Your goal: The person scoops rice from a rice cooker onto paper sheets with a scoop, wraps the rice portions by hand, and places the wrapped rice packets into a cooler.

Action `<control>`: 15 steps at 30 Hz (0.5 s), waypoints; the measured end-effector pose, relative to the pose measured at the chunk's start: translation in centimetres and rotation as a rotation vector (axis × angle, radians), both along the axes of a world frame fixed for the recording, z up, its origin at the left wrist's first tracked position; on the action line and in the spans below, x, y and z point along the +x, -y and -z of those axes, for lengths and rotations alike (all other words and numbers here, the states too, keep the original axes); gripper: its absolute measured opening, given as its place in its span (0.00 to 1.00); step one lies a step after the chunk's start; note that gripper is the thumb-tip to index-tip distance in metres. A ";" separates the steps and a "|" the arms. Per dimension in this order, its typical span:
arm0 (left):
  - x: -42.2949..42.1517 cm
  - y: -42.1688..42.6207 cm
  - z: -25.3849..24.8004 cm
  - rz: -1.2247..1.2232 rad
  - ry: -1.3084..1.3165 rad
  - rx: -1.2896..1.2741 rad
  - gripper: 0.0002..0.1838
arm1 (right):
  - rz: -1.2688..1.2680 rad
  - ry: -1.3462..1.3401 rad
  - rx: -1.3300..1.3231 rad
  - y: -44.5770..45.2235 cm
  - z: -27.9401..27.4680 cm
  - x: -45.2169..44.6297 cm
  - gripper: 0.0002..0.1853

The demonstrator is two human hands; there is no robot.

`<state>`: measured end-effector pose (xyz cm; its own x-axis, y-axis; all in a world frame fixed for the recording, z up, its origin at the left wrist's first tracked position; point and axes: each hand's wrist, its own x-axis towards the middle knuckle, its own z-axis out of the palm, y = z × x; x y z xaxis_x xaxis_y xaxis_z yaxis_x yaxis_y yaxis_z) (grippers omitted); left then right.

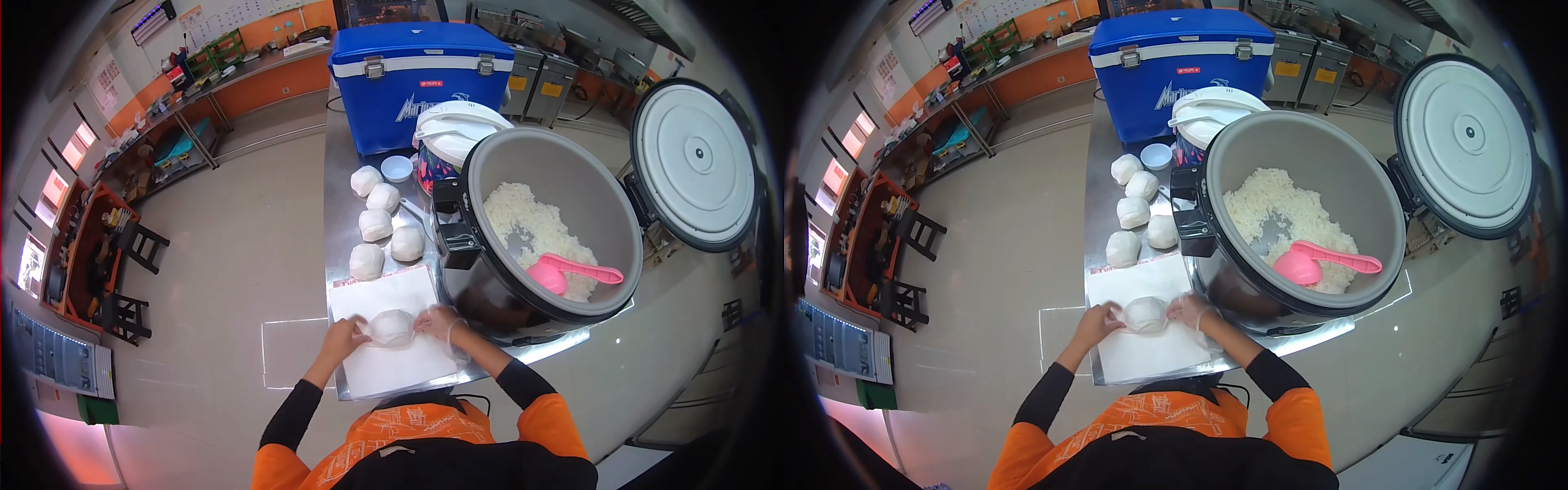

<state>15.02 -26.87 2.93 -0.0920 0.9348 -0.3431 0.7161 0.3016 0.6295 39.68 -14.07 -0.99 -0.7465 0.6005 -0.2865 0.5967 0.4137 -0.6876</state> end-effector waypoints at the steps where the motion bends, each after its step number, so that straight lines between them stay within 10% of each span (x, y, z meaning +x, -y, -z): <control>1: -0.1 -0.4 0.5 0.008 -0.007 0.067 0.22 | 0.081 0.041 -0.120 -0.4 -0.3 -0.6 0.16; 7: -0.5 -2.1 2.7 0.154 0.026 0.324 0.23 | -0.017 -0.103 0.311 -0.7 0.5 -3.1 0.17; 15: -1.0 0.2 4.7 -0.287 1.368 -0.218 0.21 | 0.253 -0.667 -0.867 2.5 -2.5 1.2 0.13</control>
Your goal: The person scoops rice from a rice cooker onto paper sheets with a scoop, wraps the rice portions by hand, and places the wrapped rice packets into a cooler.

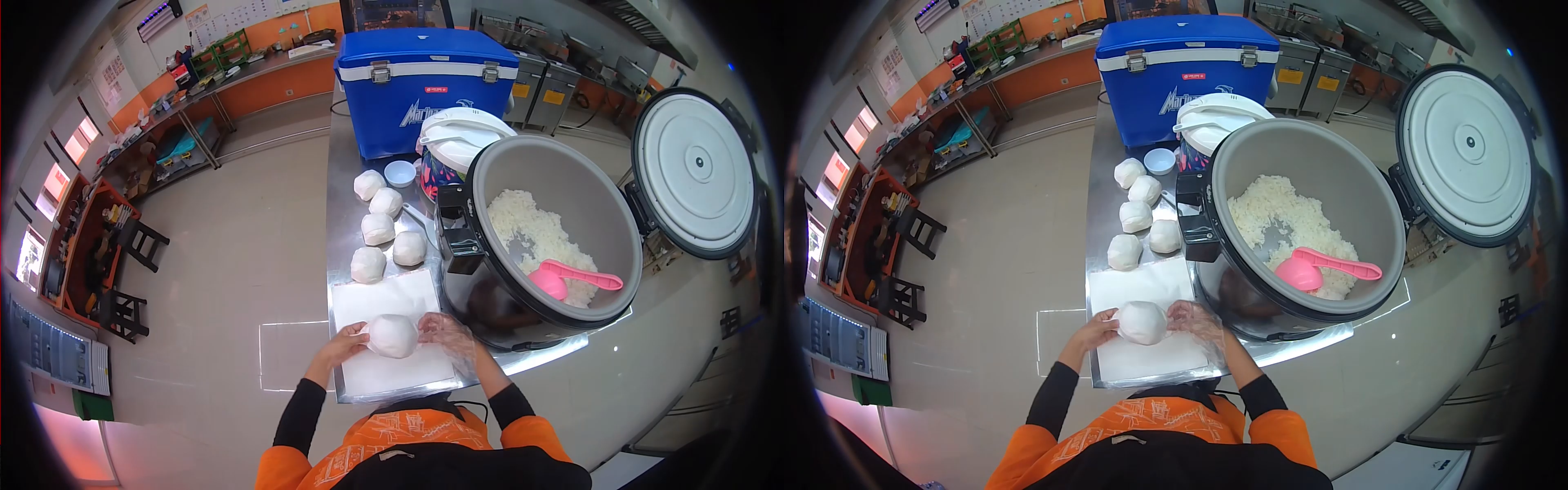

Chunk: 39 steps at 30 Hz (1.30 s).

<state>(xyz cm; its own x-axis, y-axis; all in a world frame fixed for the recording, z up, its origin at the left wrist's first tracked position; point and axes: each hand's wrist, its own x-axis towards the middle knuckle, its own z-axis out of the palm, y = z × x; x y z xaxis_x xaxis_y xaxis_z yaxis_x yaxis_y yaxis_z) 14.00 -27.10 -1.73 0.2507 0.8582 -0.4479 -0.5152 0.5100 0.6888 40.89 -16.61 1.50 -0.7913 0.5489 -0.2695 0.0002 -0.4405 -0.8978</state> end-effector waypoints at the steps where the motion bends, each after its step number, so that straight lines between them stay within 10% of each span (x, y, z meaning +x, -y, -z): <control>1: 1.2 0.8 0.2 -0.118 0.180 -0.025 0.22 | 0.069 -0.075 -0.111 1.0 -1.0 0.2 0.13; 6: 8.5 2.5 0.8 -0.439 0.742 0.039 0.24 | 0.360 -0.466 -0.461 5.2 -2.4 -2.4 0.17; 13: 7.2 4.1 -2.3 -0.441 0.512 0.090 0.29 | 0.188 -0.029 0.172 4.8 -0.9 -2.2 0.16; 16: 6.5 4.8 -3.5 -0.467 0.408 0.127 0.31 | 0.338 -0.096 0.092 5.8 -1.5 -3.2 0.14; 19: 5.9 5.4 -4.5 -0.445 0.234 0.159 0.30 | 0.301 -0.329 -0.529 6.3 -4.2 -2.5 0.18; 25: 5.5 6.6 -3.6 -0.431 0.201 0.087 0.25 | 0.433 0.037 -0.336 9.0 -9.5 -4.7 0.37; 33: 8.9 7.2 -6.3 -0.616 0.452 -0.046 0.21 | 0.420 -0.153 0.036 11.1 -7.2 -6.0 0.36; 39: 9.9 8.2 -6.9 -0.739 -0.318 0.080 0.19 | 0.392 -0.111 0.157 12.4 -8.1 -6.4 0.37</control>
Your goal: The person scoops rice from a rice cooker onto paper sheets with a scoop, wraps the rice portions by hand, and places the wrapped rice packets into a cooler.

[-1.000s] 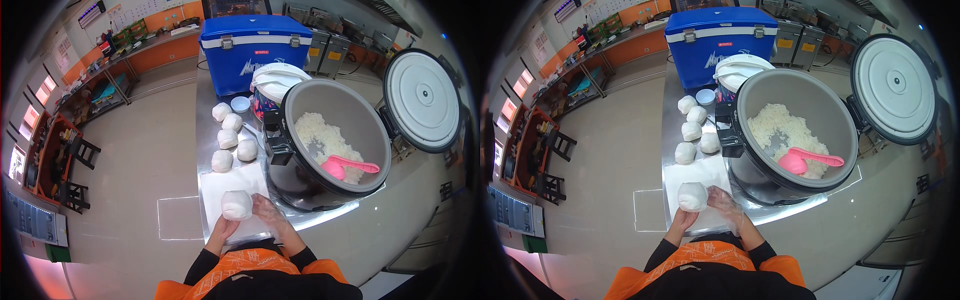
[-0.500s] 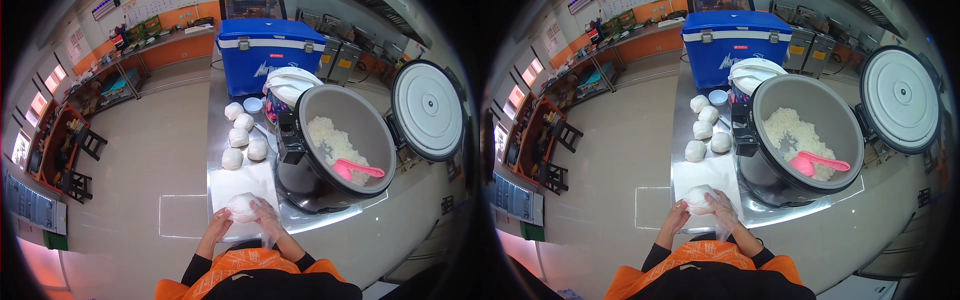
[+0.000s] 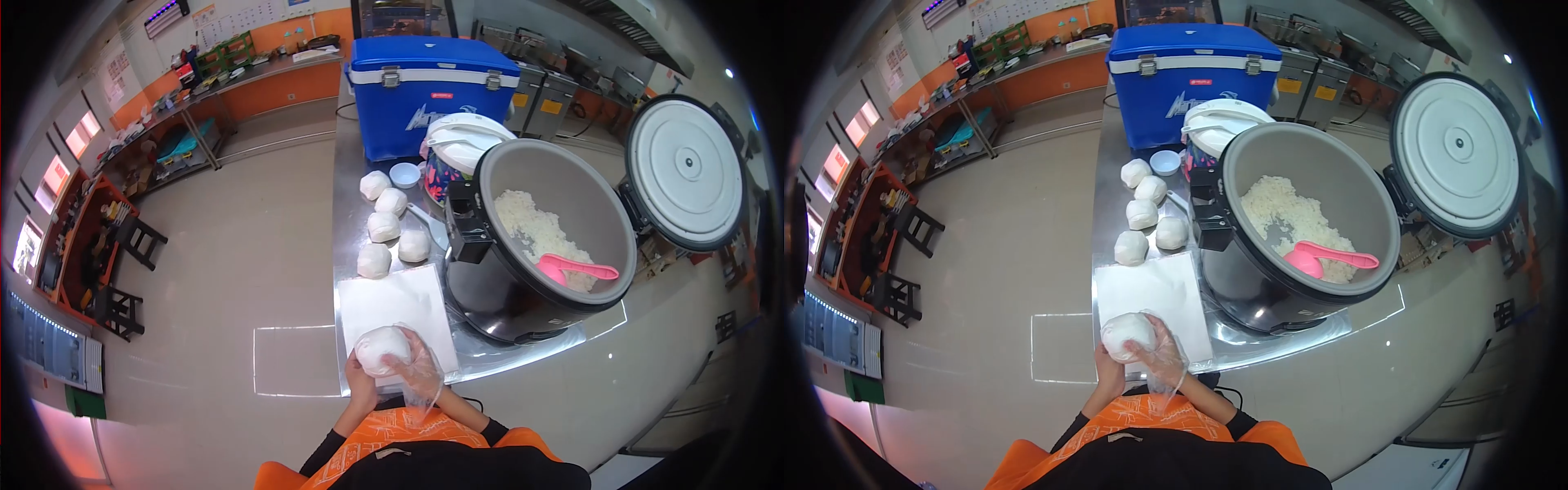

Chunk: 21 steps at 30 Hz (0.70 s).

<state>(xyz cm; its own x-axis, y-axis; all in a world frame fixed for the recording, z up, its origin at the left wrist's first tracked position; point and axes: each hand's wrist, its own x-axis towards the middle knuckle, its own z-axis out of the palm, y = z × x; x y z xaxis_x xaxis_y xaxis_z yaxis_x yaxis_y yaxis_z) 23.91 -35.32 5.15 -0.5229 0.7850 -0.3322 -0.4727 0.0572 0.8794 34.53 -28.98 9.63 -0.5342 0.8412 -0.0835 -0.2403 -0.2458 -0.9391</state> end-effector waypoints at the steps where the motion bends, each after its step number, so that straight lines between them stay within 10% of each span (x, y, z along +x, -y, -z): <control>1: -0.3 0.3 -0.1 0.056 -0.040 -0.021 0.19 | 0.000 0.022 0.004 0.2 0.1 0.1 0.38; 4: -0.6 0.5 -0.7 0.044 0.426 0.241 0.23 | 0.143 0.462 0.425 0.5 -0.3 0.0 0.37; 10: 0.1 1.2 -2.6 0.284 0.391 0.230 0.33 | -0.337 0.951 0.892 -3.2 -14.3 6.7 0.22; 14: -1.4 1.3 -3.6 0.400 0.422 0.212 0.38 | 0.367 1.520 1.135 -10.2 -25.4 14.1 0.24; 17: -2.4 1.2 -2.9 0.387 0.481 0.185 0.38 | -0.365 2.162 0.543 -19.2 -26.3 17.6 0.22; 21: -2.9 1.0 -1.0 0.380 0.514 0.173 0.37 | -0.703 2.077 0.398 -23.5 -20.6 21.4 0.18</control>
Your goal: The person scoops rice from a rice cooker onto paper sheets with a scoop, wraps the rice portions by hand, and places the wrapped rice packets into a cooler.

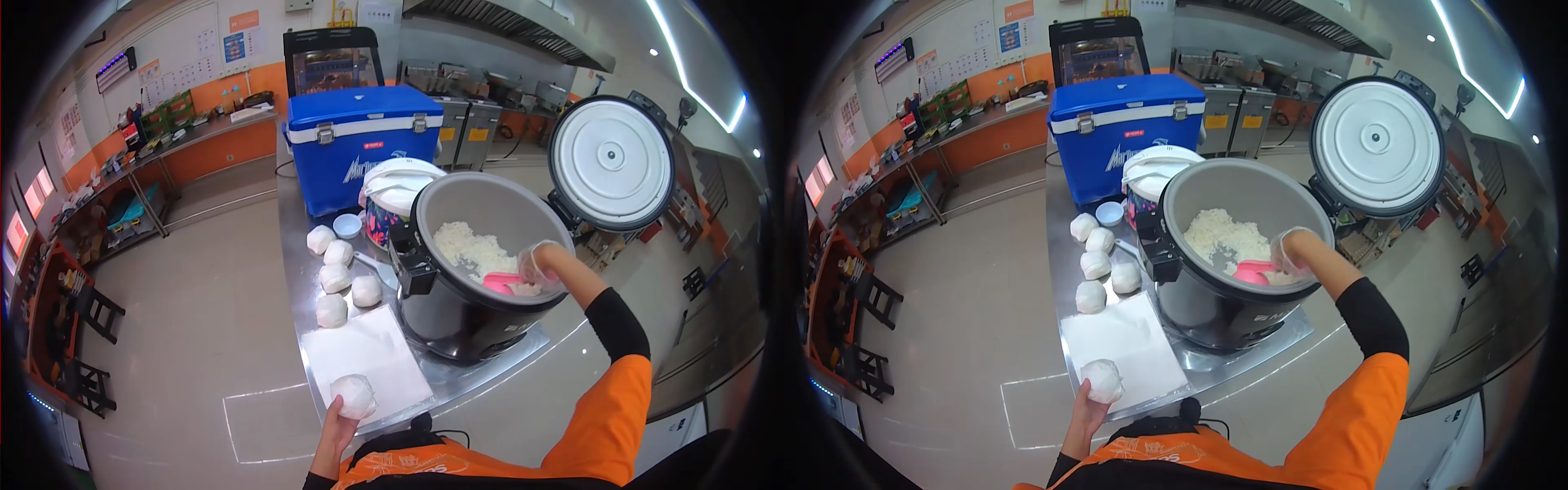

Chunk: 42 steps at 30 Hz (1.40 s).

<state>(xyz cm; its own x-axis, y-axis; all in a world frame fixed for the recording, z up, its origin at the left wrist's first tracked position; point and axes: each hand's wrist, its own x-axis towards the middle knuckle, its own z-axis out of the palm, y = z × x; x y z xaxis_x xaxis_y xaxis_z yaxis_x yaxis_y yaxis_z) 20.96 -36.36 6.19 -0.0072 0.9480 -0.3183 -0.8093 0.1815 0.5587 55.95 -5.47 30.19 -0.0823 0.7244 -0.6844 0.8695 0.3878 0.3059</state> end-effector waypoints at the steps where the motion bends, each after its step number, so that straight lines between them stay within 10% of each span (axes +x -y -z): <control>1: -0.2 0.1 0.5 0.000 -0.006 -0.021 0.37 | -0.070 -0.007 -0.020 -0.2 0.3 0.3 0.17; 6: -2.6 1.0 3.0 -0.022 -0.009 -0.067 0.36 | -0.044 -0.515 0.961 11.4 -8.7 -4.6 0.13; 10: -4.2 1.2 4.1 -0.097 -0.065 -0.162 0.35 | 0.149 -1.042 0.970 20.2 -9.1 -9.2 0.14; 12: -4.8 1.1 4.7 -0.142 -0.006 -0.198 0.35 | -0.091 -1.219 0.946 22.4 -4.5 -10.3 0.13; 19: -4.2 -0.4 4.7 -0.185 -0.024 -0.193 0.33 | 0.546 -1.340 0.218 20.7 27.3 -18.3 0.24; 22: -3.2 -1.8 4.5 -0.169 -0.004 -0.170 0.31 | 0.375 -1.208 0.299 21.3 26.9 -18.8 0.32; 28: -1.6 -4.4 5.4 -0.245 0.060 -0.217 0.30 | 0.147 -1.469 -0.324 20.7 6.8 -2.7 0.29; 30: -1.2 -5.1 5.0 -0.271 0.031 -0.221 0.30 | 0.041 -1.930 -0.029 20.6 -0.5 7.8 0.24; 34: -0.5 -6.6 3.7 -0.412 -0.068 -0.121 0.28 | 0.155 -2.336 1.491 15.5 -8.8 27.5 0.20; 42: 7.9 -7.5 -0.9 -0.978 0.043 -0.020 0.28 | 0.491 -2.178 1.025 -10.8 -11.5 51.7 0.21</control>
